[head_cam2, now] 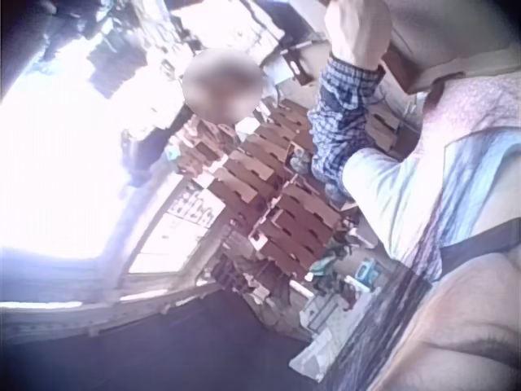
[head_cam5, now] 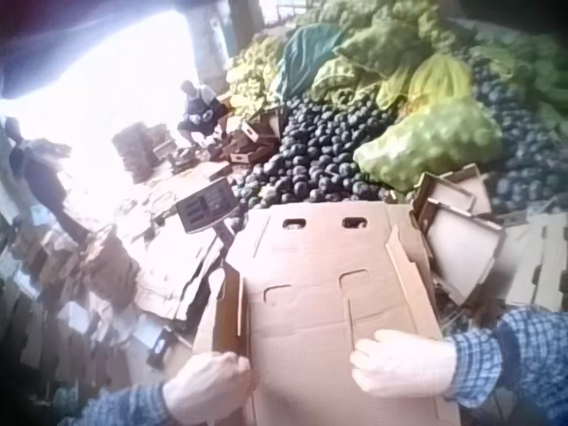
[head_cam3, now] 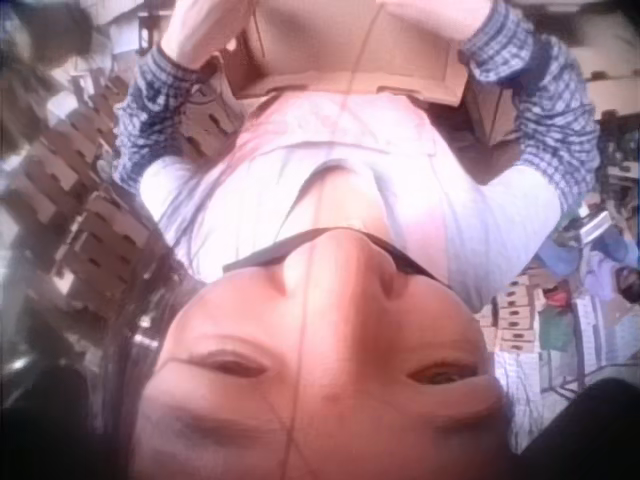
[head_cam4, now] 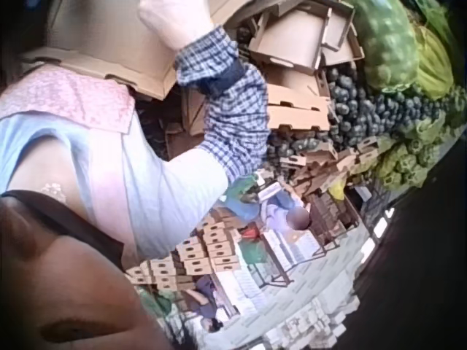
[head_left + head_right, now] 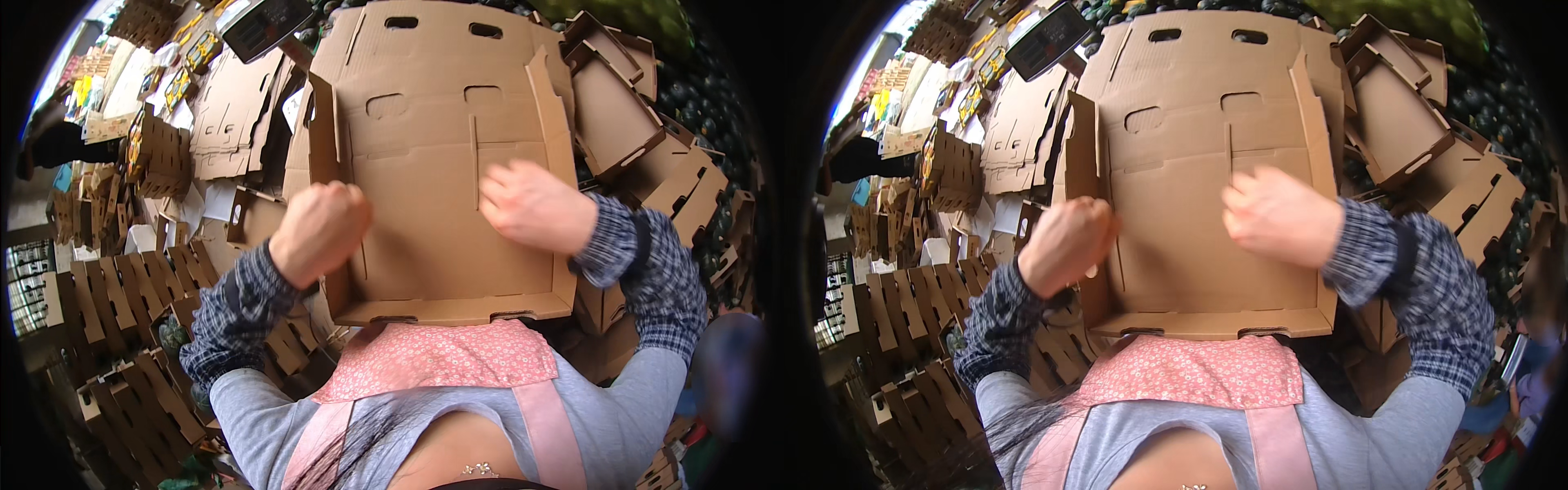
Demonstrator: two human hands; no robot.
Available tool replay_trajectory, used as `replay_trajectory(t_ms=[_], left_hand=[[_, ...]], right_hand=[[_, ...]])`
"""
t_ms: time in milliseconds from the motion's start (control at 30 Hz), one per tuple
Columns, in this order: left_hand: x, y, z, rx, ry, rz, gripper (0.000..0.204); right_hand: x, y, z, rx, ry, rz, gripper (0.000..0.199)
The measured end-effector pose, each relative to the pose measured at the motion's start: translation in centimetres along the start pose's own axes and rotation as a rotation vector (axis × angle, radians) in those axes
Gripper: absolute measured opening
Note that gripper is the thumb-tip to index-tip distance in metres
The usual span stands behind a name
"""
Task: The person assembles flat-packed cardboard boxes by folding the flaps and interlocking the tabs to form a container. The task is performed repeatedly with multiple boxes in a warehouse setting.
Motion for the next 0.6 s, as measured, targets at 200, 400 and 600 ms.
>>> replay_trajectory(t_ms=[200, 400, 600], left_hand=[[-2.8, -5.0, -3.3, 0.047, 0.125, -0.158, 0.018], [-4.6, -5.5, -4.6, 0.024, 0.180, -0.172, 0.018], [-4.1, -3.5, -4.4, 0.164, 0.347, -0.038, 0.021]], right_hand=[[-3.7, -5.3, -0.9, 0.215, 0.216, -0.083, 0.019], [-3.4, -4.0, 1.0, 0.132, 0.009, 0.053, 0.010], [12.1, 5.3, 4.6, -0.219, 0.257, 0.734, 0.012]])
Point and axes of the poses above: each hand's wrist, its own y-axis away from the middle knuckle, its own x-axis out of the back of the hand, z = x × y, the point moved 8 cm from there along -y, towards the middle knuckle, and after that the axes turned 3 degrees about -x, right-handed, at the moved point
